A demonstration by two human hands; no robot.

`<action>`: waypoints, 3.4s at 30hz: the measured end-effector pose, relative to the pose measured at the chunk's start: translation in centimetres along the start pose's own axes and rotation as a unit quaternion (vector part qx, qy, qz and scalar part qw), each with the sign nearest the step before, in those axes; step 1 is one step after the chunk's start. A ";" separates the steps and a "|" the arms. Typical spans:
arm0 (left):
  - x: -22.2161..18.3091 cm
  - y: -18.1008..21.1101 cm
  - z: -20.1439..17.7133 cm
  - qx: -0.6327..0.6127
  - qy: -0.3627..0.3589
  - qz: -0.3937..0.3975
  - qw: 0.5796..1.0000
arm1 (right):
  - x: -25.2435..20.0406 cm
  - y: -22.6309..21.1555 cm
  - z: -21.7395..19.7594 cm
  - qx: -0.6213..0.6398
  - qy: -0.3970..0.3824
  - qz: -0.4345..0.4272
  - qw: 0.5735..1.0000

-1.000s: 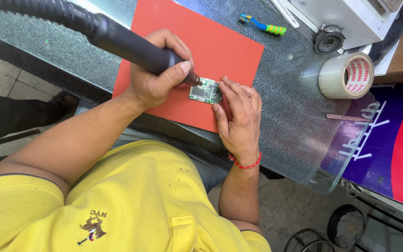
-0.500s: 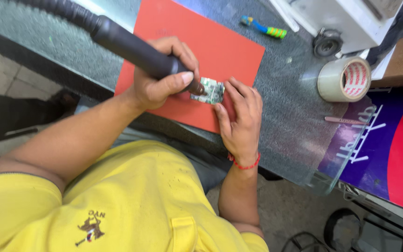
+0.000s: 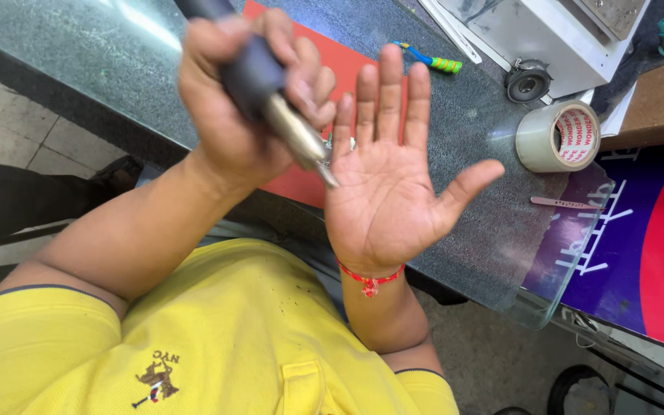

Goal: The person uses a hot air rework tool to heat components on a circuit board placed on a red silicone mat. They move the tool nozzle over specific areas of the board while holding it with their other hand.

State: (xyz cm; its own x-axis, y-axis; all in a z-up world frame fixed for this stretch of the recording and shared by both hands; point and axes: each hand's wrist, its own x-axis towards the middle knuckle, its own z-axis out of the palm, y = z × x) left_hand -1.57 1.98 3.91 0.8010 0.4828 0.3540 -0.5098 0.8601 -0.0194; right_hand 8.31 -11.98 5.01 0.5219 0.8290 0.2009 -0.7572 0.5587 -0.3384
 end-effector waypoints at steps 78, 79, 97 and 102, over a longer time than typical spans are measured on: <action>5.1 2.1 -7.2 0.645 -0.127 0.041 0.752 | 8.3 -8.0 -7.1 -0.869 -0.280 -0.047 0.406; 5.1 1.8 -7.1 0.645 -0.101 0.049 0.756 | 8.4 -7.9 -7.0 -0.867 -0.280 -0.050 0.409; 5.5 2.7 -6.9 0.654 -0.051 0.066 0.752 | 8.2 -8.0 -6.8 -0.869 -0.284 -0.056 0.402; 5.6 2.0 -6.9 0.643 -0.172 0.096 0.740 | 8.2 -7.9 -6.7 -0.871 -0.273 -0.045 0.405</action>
State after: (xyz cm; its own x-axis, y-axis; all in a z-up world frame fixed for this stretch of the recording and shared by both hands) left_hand 4.05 7.52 -0.64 0.6607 0.3155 0.6811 -0.6577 -0.1939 0.7279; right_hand 21.22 -9.74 3.19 -0.0092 0.9546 0.2977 0.9307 0.1170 -0.3466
